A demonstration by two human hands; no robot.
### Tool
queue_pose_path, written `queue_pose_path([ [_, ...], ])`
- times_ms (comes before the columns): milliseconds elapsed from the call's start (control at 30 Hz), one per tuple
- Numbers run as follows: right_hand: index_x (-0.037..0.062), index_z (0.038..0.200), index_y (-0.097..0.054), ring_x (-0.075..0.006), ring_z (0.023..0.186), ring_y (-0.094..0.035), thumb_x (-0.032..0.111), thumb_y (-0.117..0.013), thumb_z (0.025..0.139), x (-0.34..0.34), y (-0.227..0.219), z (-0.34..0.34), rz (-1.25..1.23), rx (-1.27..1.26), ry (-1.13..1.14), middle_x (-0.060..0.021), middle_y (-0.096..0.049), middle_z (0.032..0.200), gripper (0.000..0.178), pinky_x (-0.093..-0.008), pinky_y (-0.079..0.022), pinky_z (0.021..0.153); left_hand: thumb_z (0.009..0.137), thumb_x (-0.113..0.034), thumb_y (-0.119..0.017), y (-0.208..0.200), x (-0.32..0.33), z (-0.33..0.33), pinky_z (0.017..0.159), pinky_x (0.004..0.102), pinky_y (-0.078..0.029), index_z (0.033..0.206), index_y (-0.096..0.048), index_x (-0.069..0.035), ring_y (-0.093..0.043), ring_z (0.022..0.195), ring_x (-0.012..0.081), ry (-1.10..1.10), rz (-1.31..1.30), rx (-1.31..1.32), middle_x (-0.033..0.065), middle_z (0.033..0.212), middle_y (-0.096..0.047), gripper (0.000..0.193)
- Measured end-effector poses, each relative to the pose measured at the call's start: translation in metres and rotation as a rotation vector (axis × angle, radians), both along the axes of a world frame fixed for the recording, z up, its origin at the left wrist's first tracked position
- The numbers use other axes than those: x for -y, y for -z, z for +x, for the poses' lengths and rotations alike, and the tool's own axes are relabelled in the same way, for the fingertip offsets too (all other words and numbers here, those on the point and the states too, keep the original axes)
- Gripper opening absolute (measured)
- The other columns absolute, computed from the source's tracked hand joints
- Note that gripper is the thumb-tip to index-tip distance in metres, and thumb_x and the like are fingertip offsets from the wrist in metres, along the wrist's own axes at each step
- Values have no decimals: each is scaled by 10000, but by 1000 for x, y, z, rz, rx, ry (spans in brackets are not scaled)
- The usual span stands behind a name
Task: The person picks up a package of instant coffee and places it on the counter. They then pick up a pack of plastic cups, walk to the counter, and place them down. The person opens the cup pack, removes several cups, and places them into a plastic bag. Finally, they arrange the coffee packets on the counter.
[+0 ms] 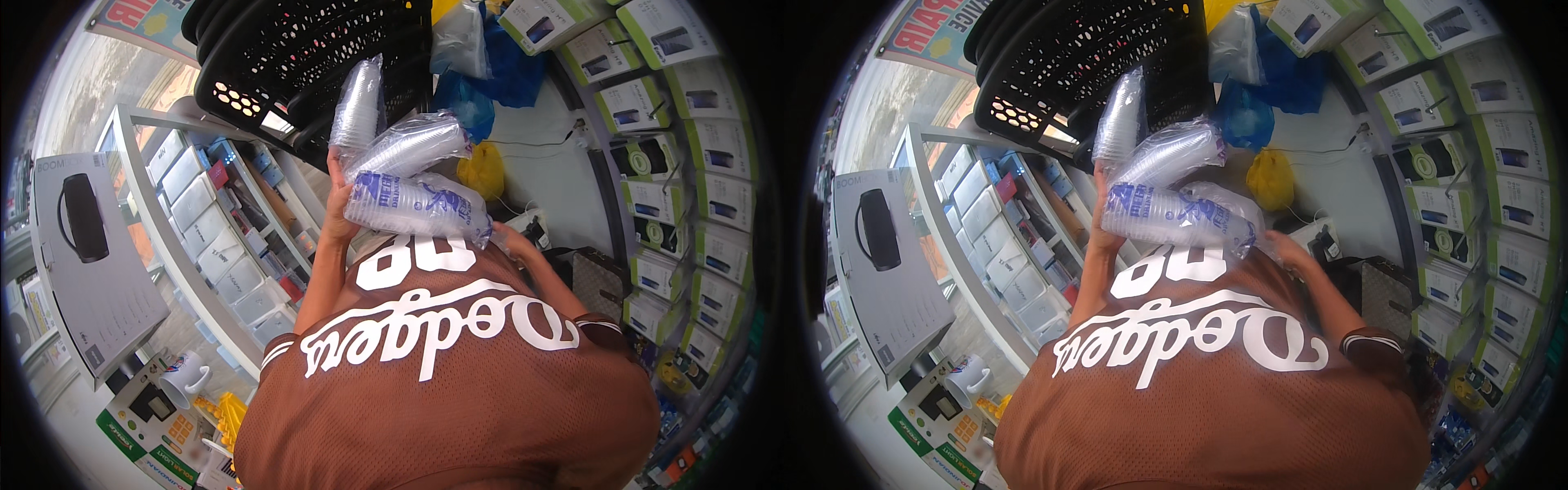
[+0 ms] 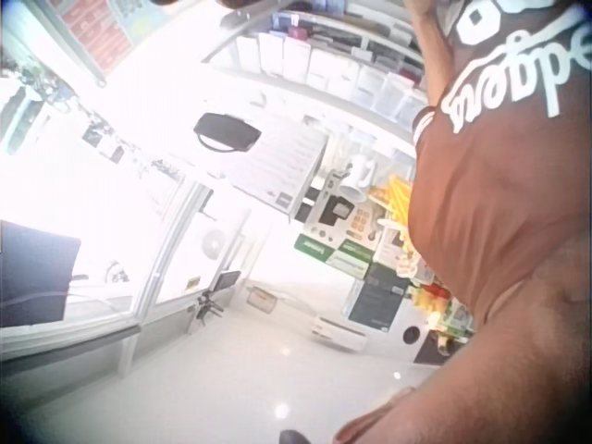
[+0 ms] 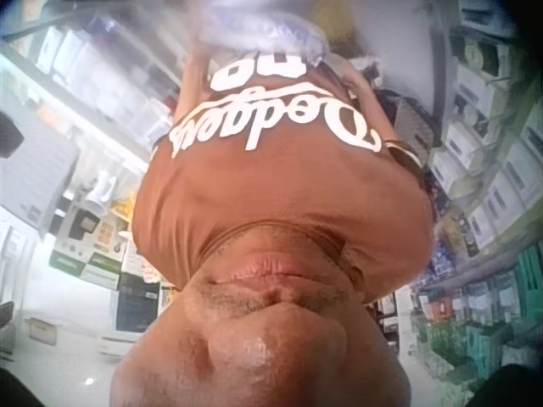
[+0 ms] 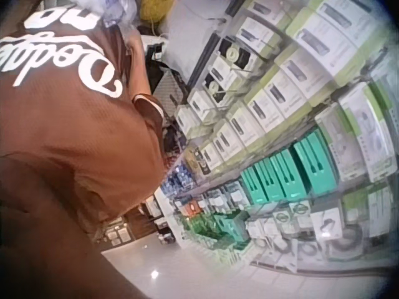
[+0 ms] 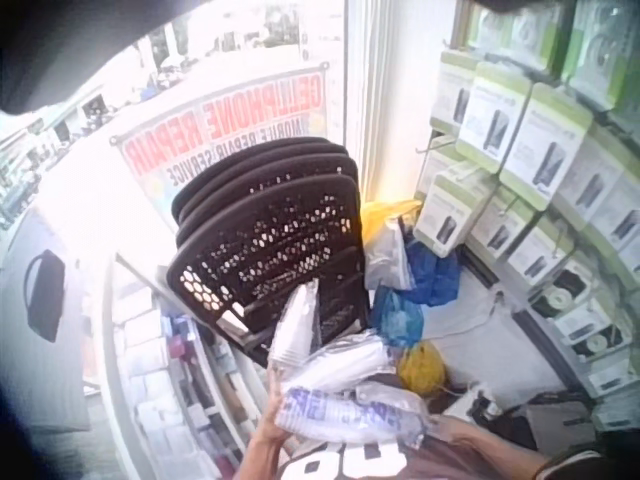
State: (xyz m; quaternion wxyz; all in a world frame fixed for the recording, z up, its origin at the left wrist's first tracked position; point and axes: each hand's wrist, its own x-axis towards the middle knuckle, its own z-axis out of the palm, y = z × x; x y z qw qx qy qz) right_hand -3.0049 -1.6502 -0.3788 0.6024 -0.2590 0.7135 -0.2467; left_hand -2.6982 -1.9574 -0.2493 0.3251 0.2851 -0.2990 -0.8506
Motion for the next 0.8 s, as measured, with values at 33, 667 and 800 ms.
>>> queue_pose_path([
  [33,13,1437,-590,-194,1141,-686,215,-699,1014,-11,19,1,-93,-23,-73,-133,-693,1334,482,-326,-549,992,880,-326,-766,2,3,2,1159,434,-473,1711,-11,-232,-461,1448,304,3,-32,-91,135,1674,-270,1126],
  [667,14,1154,-664,-404,1106,-618,101,-711,903,224,-94,-94,-611,-1258,432,-193,-627,1145,270,-445,-501,958,769,-313,-881,7,27,11,1171,426,-463,1713,-35,-163,-450,1468,336,-131,-2,76,176,1693,-249,1277],
  [800,7,1225,-659,-444,1183,-586,20,-688,845,293,11,-119,-551,-978,113,-245,-599,1198,381,-485,-492,1027,757,-305,-896,22,22,13,1165,418,-467,1714,-32,-137,-469,1457,328,-239,107,127,173,1687,-285,1300],
])
